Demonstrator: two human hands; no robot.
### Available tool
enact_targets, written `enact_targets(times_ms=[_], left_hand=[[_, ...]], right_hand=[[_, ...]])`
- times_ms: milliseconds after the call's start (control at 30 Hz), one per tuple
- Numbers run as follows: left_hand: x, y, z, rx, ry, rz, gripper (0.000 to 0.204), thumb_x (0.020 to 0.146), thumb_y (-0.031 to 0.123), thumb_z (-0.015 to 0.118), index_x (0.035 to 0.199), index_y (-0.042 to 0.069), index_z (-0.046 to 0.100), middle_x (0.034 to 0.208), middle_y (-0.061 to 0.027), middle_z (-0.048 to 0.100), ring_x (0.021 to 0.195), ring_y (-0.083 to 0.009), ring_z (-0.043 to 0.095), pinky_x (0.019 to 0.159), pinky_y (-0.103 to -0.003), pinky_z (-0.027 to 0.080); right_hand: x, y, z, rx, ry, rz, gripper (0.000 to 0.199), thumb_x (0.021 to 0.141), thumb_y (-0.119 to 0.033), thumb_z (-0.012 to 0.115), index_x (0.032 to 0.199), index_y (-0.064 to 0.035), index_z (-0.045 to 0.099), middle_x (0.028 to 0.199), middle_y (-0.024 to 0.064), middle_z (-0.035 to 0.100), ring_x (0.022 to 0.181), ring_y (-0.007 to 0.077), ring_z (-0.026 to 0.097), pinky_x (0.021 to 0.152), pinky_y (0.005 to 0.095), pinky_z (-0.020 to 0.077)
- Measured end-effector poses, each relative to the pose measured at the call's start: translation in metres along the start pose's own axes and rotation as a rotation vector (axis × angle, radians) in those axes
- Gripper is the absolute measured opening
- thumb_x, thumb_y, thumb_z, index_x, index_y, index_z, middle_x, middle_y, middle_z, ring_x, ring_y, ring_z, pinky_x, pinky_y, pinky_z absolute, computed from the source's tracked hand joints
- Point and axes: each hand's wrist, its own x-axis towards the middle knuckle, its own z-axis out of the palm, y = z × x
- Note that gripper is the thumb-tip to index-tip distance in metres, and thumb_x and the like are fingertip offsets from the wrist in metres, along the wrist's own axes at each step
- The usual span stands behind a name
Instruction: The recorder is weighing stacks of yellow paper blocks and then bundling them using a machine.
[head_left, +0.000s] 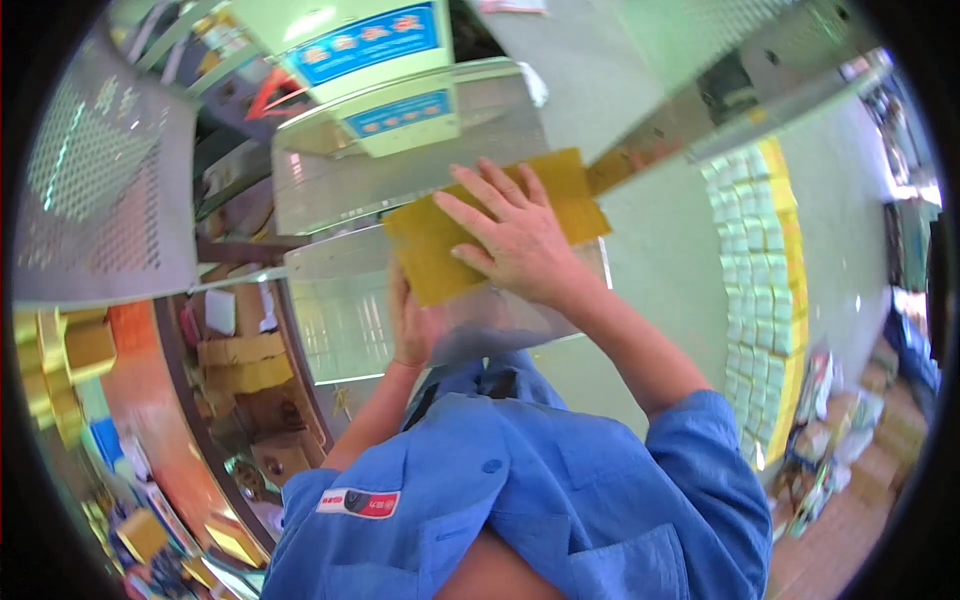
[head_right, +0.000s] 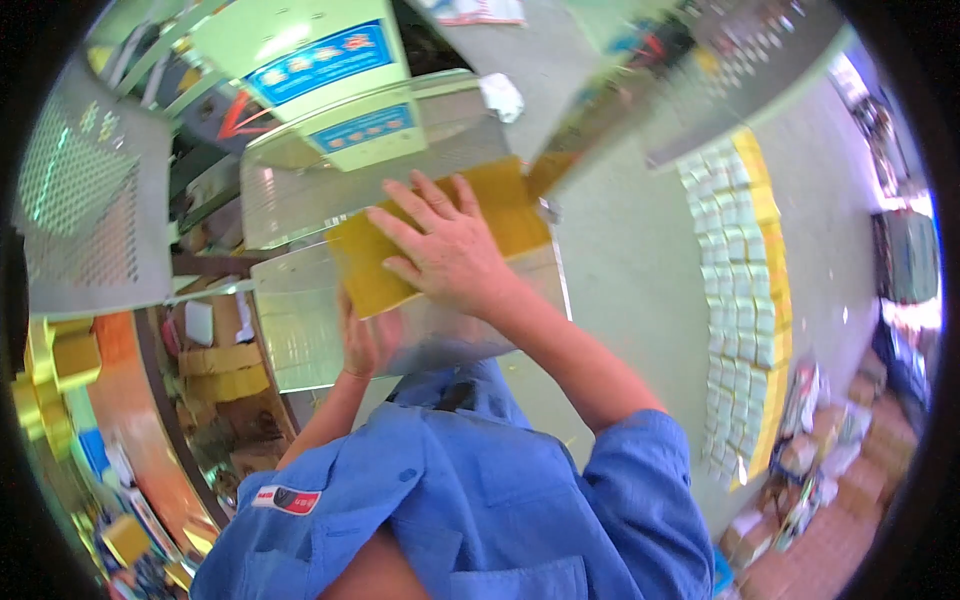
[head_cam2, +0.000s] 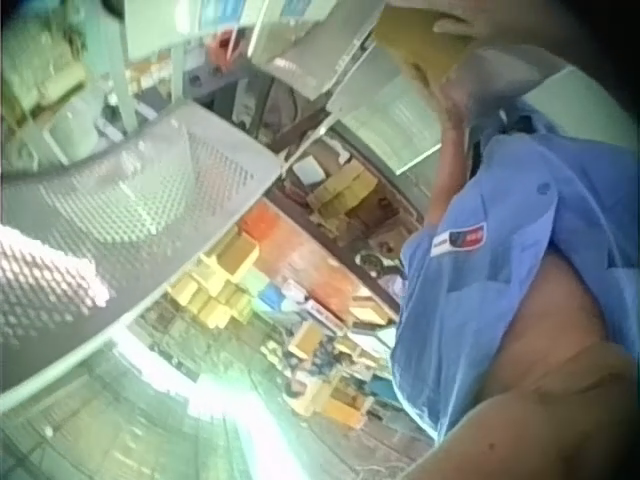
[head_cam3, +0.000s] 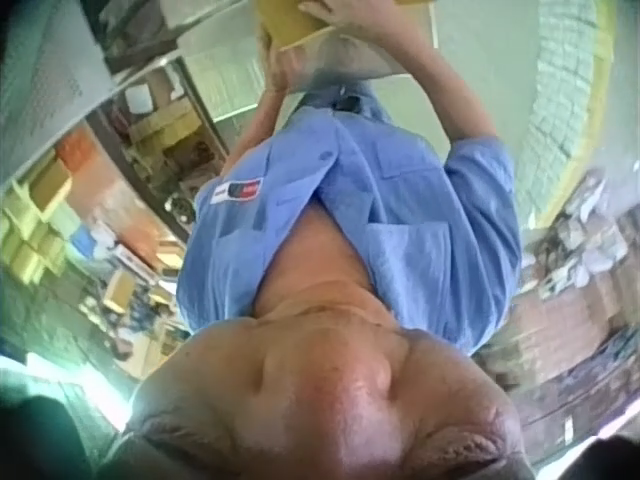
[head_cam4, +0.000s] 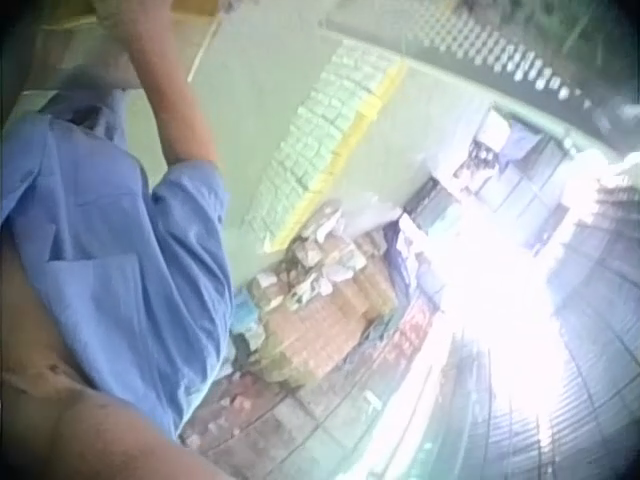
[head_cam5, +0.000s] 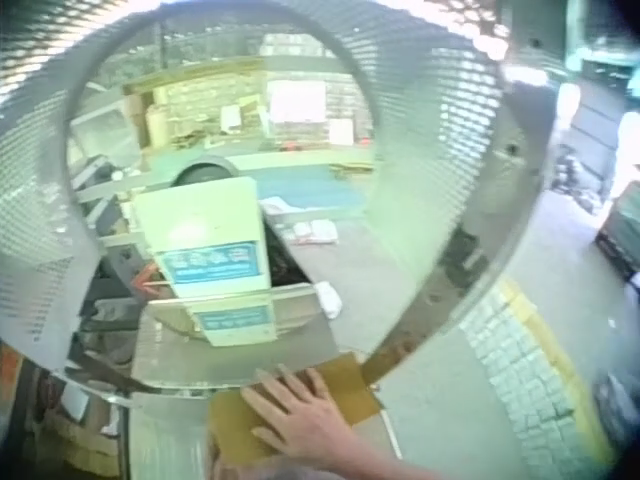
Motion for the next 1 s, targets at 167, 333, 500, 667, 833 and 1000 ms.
enact_targets(times_ms=[167,333,500,667,833,1000], left_hand=[[0.003,0.023,0.014,0.270,0.003,0.033,0.053,0.100,0.021,0.042,0.147,0.003,0.029,0.148,-0.0101,0.036,0.135,-0.0228,0.037,0.111,-0.039,0.030],[0.010,0.018,0.010,0.484,0.010,0.046,0.048,0.099,0.023,0.041,0.142,0.000,0.038,0.143,-0.0108,0.042,0.131,-0.0227,0.041,0.108,-0.037,0.031],[0.019,0.030,0.000,0.667,0.050,0.049,0.048,0.100,0.028,0.038,0.138,0.000,0.043,0.139,-0.0106,0.048,0.127,-0.0223,0.045,0.106,-0.036,0.034],[0.022,0.083,-0.009,0.448,0.117,-0.215,0.057,0.103,0.044,0.033,0.141,0.002,0.043,0.138,-0.0083,0.050,0.125,-0.0213,0.048,0.104,-0.036,0.036],[0.024,0.078,-0.021,0.571,0.132,-0.502,0.072,0.101,0.059,0.028,0.144,0.002,0.040,0.141,-0.0094,0.049,0.128,-0.0206,0.048,0.106,-0.033,0.036],[0.027,0.081,-0.019,0.571,0.129,-0.570,0.073,0.101,0.059,0.027,0.142,0.000,0.041,0.141,-0.0106,0.048,0.129,-0.0209,0.046,0.108,-0.033,0.034]], right_hand=[[-0.080,0.025,-0.023,0.502,0.620,0.386,0.038,0.080,0.001,0.054,0.118,-0.0032,0.058,0.124,0.0137,0.059,0.118,0.0272,0.056,0.104,0.0390,0.0398],[-0.135,0.072,0.018,0.890,0.296,0.862,0.039,0.081,0.004,0.053,0.120,0.0007,0.056,0.116,0.0122,0.060,0.114,0.0220,0.057,0.101,0.0342,0.0417],[-0.110,0.074,0.031,0.856,0.281,0.727,0.029,0.084,-0.006,0.064,0.112,0.0014,0.059,0.105,0.0097,0.063,0.097,0.0189,0.062,0.085,0.0320,0.0483],[-0.064,0.058,-0.015,0.515,0.040,0.687,0.028,0.085,-0.024,0.068,0.091,0.0026,0.062,0.078,0.0147,0.062,0.071,0.0241,0.064,0.066,0.0336,0.0493],[-0.066,0.079,0.011,0.557,-0.190,0.817,0.038,0.091,-0.036,0.059,0.089,0.0014,0.064,0.072,0.0108,0.063,0.065,0.0201,0.062,0.062,0.0318,0.0496],[-0.085,0.095,0.021,1.042,-0.125,0.975,0.039,0.096,-0.036,0.053,0.091,0.0004,0.066,0.074,0.0050,0.064,0.066,0.0146,0.060,0.060,0.0284,0.0492]])
